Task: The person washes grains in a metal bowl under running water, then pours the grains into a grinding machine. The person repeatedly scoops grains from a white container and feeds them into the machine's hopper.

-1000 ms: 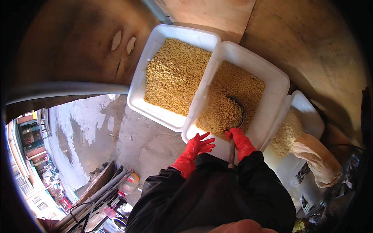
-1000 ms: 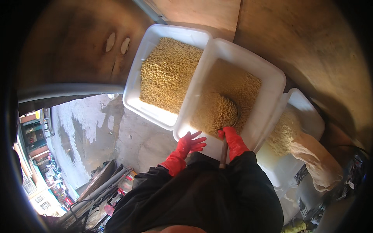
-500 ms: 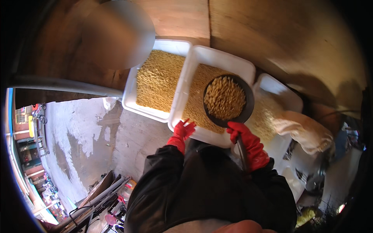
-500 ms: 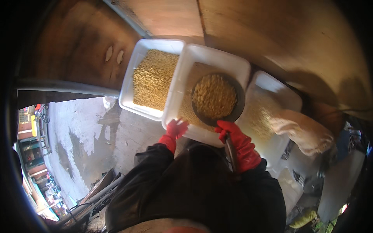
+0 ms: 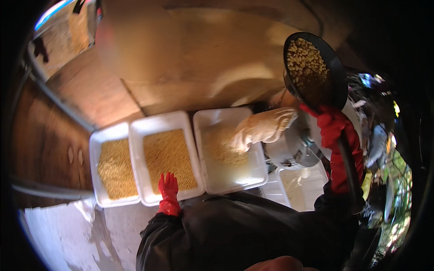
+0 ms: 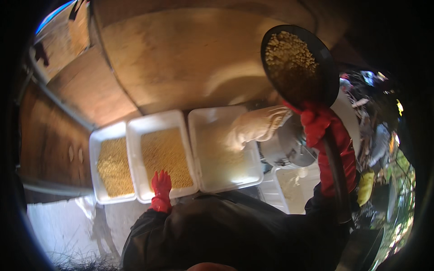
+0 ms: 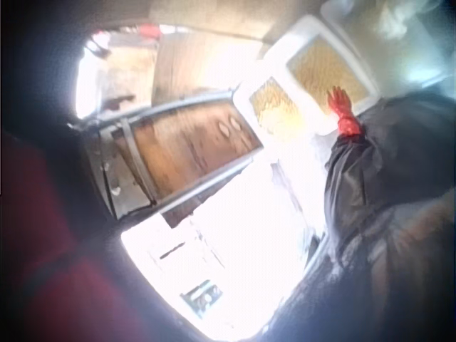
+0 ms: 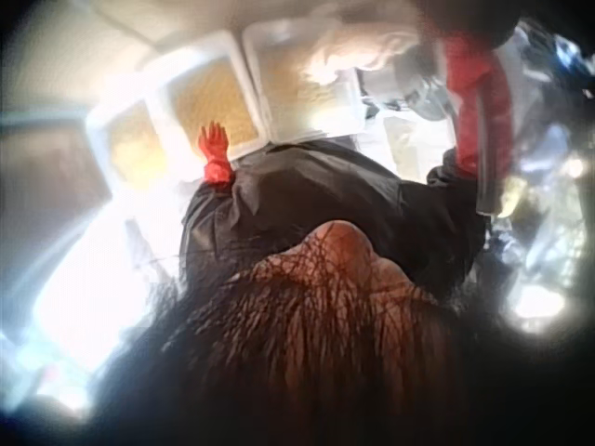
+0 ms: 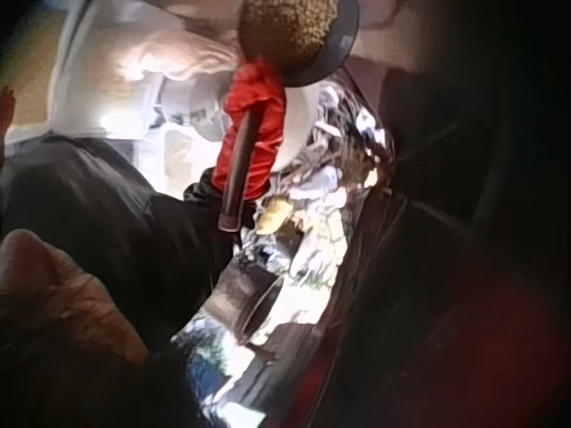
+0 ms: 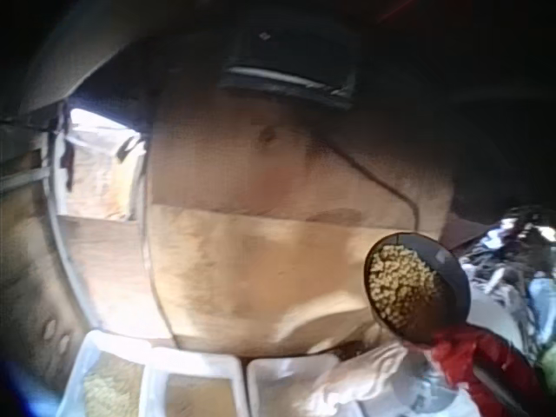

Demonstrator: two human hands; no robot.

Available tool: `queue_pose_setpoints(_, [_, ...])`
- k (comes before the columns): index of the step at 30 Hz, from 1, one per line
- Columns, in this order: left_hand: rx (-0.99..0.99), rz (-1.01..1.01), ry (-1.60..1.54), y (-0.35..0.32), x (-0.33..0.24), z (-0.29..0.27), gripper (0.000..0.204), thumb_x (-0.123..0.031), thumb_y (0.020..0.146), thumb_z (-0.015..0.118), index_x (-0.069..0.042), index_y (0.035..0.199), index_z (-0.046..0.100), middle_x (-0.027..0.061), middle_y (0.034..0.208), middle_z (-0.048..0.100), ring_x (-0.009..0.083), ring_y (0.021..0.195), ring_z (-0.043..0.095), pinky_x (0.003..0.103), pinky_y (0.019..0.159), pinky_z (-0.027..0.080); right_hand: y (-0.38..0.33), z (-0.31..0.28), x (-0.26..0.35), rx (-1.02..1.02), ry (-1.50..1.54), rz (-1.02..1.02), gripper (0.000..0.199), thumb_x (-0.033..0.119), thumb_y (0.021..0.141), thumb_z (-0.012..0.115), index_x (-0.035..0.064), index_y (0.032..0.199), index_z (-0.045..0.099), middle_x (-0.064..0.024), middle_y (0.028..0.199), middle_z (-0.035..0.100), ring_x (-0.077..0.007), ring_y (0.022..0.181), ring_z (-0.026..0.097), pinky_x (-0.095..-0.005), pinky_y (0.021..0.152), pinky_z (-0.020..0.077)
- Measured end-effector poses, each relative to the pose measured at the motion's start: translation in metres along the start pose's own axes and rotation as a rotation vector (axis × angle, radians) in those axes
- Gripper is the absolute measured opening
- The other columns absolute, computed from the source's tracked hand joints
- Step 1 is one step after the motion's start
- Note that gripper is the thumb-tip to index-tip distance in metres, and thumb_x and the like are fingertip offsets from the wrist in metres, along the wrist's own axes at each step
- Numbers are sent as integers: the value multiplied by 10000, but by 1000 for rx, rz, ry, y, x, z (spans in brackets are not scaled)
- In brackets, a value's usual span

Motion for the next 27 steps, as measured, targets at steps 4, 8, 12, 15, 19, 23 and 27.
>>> queue_pose_setpoints(4, [101,-90,121,9,39,42,583,-482,900,617,-274,1418,449,112,1450,455,317,1300,455,442,995,454,-82,5,39,-14,121,-148,564,279,1031,453,139,1520,209,-53,954,648,-80,607,557,-239,612,479])
queue_pose_setpoints(8, [146,-123,179,14,59,53,605,-493,882,640,-272,1411,448,107,1450,454,307,1296,462,426,989,466,-151,-58,92,-88,86,-329,212,166,999,484,84,1190,444,-23,859,592,-71,593,554,-221,560,470])
queue_pose_setpoints(12, [108,-176,239,22,85,34,572,-505,886,622,-294,1395,465,73,1433,485,280,1269,487,406,965,472,-184,-101,113,-242,-390,-417,189,158,960,528,160,787,453,37,662,430,-73,465,447,-213,433,405])
queue_pose_setpoints(15, [91,-153,333,35,84,11,571,-538,874,614,-315,1381,474,50,1415,510,256,1256,496,395,947,473,-199,-135,121,-402,-19,-360,181,201,964,554,158,797,499,54,635,502,-67,469,494,-219,441,423])
queue_pose_setpoints(19, [-24,-130,356,36,77,-10,624,-564,863,612,-319,1410,437,64,1435,491,270,1288,477,416,975,461,-214,-153,132,-553,108,-428,220,250,971,574,123,795,539,42,650,612,-62,550,609,-220,491,489])
queue_pose_setpoints(23, [-60,-103,365,36,75,-22,662,-585,854,611,-323,1429,413,74,1447,479,281,1305,470,430,992,454,-228,-161,149,-518,-100,-512,211,258,960,591,95,826,589,19,622,627,-81,520,614,-226,465,505])
queue_pose_setpoints(27, [-37,-79,357,32,73,-21,645,-584,849,619,-325,1411,437,73,1439,486,279,1279,493,425,971,469,-230,-153,157,-390,-486,-509,220,280,943,614,81,853,645,9,627,649,-85,487,605,-222,423,504])
Point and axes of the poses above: each hand's wrist, its own y-axis towards the middle knuckle, its own z-axis out of the palm, x = y × z, the point moved 6 cm from there along y, towards the middle knuckle
